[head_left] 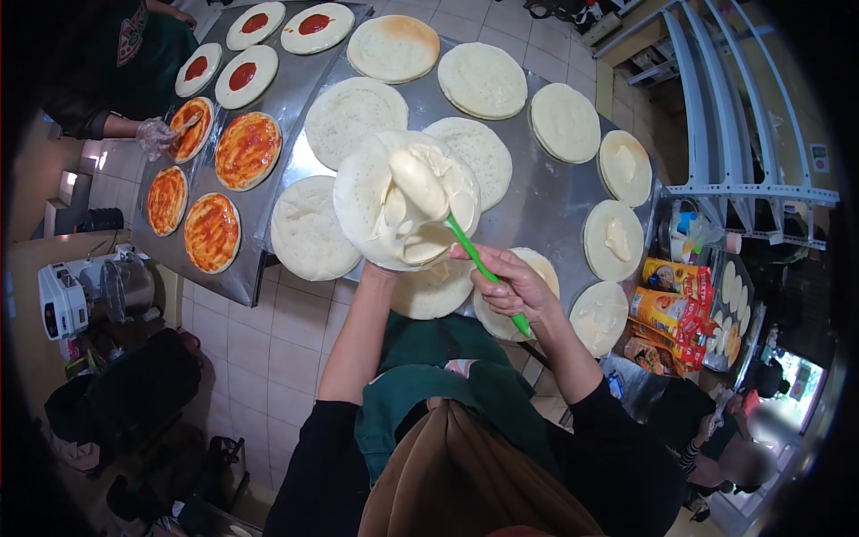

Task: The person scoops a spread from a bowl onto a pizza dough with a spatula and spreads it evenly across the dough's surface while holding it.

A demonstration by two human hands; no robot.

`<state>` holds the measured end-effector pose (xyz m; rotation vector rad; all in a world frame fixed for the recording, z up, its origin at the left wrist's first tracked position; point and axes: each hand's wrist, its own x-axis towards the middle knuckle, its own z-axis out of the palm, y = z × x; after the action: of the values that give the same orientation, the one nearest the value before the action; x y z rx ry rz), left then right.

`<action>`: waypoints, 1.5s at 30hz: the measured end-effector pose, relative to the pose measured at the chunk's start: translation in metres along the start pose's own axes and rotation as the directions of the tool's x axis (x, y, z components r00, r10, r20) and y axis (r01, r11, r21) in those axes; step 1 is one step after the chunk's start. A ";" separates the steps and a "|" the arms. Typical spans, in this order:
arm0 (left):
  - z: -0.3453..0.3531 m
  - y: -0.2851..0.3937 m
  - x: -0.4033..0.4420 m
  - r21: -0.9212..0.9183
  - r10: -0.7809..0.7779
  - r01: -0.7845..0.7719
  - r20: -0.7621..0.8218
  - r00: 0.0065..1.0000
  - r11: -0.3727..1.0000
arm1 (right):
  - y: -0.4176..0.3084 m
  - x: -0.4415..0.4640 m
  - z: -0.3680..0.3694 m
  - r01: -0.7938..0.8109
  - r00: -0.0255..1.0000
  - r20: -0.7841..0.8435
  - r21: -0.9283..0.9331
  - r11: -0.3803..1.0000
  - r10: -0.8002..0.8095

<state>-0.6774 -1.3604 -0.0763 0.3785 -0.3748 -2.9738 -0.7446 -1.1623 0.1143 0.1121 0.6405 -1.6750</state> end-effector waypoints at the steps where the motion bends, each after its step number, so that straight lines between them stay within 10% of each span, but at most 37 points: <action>1: -0.004 -0.002 0.003 -0.069 -0.025 0.025 0.008 1.000 0.997 | -0.005 -0.002 -0.002 0.015 1.000 -0.017 -0.032 0.999 -0.015; 9: -0.014 -0.010 0.010 -0.191 -0.074 0.076 0.017 0.997 0.979 | -0.056 -0.014 -0.027 0.093 0.994 -0.043 -0.110 0.990 -0.099; 13: -0.022 0.000 -0.003 -0.172 -0.072 0.072 0.005 0.997 0.982 | -0.075 -0.003 -0.058 0.052 0.969 -0.194 -0.445 0.894 -0.153; 16: -0.031 0.011 -0.019 -0.158 -0.069 0.068 -0.006 0.998 0.985 | -0.048 0.034 -0.131 -0.040 0.786 -0.151 -0.980 0.194 -0.599; 17: -0.031 0.012 -0.019 -0.155 -0.072 0.069 -0.014 0.997 0.986 | -0.033 0.044 -0.162 -0.164 0.625 0.141 -0.938 -0.305 -0.768; 20: -0.033 0.013 -0.024 -0.140 -0.072 0.067 -0.029 0.997 0.988 | -0.027 0.047 -0.172 -0.407 0.657 0.033 -0.825 -0.391 -0.753; 23: -0.036 0.016 -0.022 -0.132 -0.082 0.075 -0.048 0.995 0.988 | -0.034 0.041 -0.175 -0.207 0.692 -0.050 -0.969 -0.132 -0.720; 24: -0.035 0.016 -0.021 -0.131 -0.085 0.078 -0.045 0.995 0.988 | -0.042 0.038 -0.175 -0.158 0.738 -0.261 -0.964 0.216 -0.623; 26: -0.034 0.016 -0.020 -0.126 -0.093 0.087 -0.039 0.995 0.988 | -0.059 0.029 -0.161 -0.123 0.829 -0.503 -0.591 0.797 -0.245; 29: -0.034 0.019 -0.019 -0.119 -0.110 0.106 -0.028 0.994 0.987 | -0.068 0.018 -0.156 0.030 0.921 -0.366 -0.266 0.964 -0.130; 39: -0.024 0.038 0.010 -0.073 -0.178 0.179 0.024 0.984 0.981 | -0.057 -0.006 -0.087 0.165 0.860 -0.377 -0.429 0.888 -0.343; 45: 0.030 0.054 0.020 0.116 -0.211 0.203 0.059 0.976 0.972 | -0.004 0.022 -0.058 0.089 0.521 -0.174 -0.963 0.256 -0.836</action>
<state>-0.6998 -1.4081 -0.0386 0.3429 -0.5392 -3.1859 -0.7688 -1.1542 0.0577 -0.3282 2.3732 -1.6250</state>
